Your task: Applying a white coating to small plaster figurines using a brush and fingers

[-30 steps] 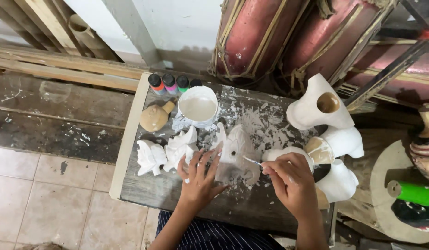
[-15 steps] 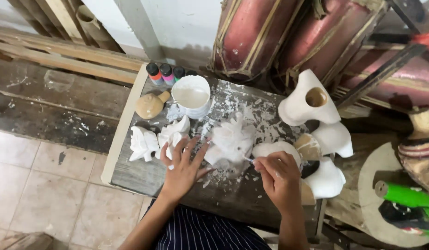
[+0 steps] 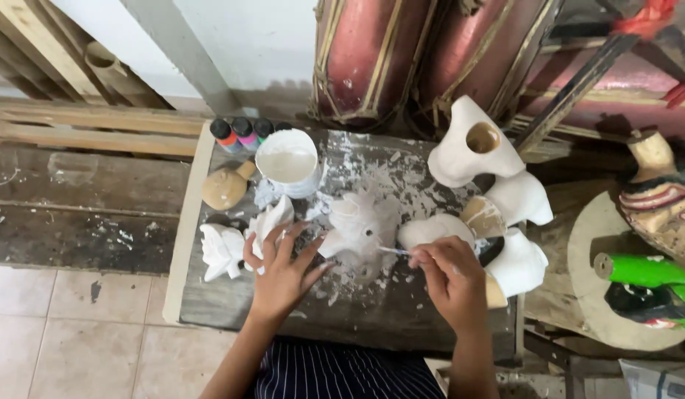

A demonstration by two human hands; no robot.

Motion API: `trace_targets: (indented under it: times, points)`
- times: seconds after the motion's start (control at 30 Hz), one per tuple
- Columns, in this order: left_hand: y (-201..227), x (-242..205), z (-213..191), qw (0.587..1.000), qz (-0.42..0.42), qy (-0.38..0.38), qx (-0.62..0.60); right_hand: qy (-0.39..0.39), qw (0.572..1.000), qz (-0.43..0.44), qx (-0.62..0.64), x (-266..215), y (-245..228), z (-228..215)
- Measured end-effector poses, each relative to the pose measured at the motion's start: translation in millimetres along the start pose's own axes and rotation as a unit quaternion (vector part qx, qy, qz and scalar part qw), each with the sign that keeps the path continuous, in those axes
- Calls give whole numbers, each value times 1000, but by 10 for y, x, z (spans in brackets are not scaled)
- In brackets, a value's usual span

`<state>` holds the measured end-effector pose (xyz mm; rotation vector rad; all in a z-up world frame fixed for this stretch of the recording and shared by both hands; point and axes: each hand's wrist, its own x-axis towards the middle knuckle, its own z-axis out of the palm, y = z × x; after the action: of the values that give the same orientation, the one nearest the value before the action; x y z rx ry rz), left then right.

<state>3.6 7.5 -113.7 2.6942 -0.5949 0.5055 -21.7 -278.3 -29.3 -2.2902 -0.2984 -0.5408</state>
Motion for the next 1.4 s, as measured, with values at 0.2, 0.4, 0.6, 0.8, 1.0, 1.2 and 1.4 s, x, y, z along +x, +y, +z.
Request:
trace_targets:
  times: [0.2, 0.4, 0.6, 0.8, 1.0, 1.2, 1.4]
  points:
    - [-244, 121, 103, 980, -146, 81, -104, 9, 996, 37, 74, 354, -182, -92]
    - [-360, 763, -211, 944, -151, 170, -238, 19, 992, 21, 124, 703, -318, 77]
    - [-340, 1082, -232, 943, -186, 118, -249, -4, 993, -53, 102, 1283, -431, 560]
    - [-442, 1018, -137, 947, -182, 96, -245, -179, 971, -139, -80, 1586, -69, 1279]
    - [-519, 931, 16, 972, -90, 101, -192, -139, 949, -182, -217, 1533, -110, 1453]
    - [-487, 887, 67, 976, -35, 144, -160, -141, 973, -90, -156, 1434, -82, 1399]
    - [-549, 965, 43, 978, -43, 132, -154, -144, 977, -56, -144, 1153, -100, 1428]
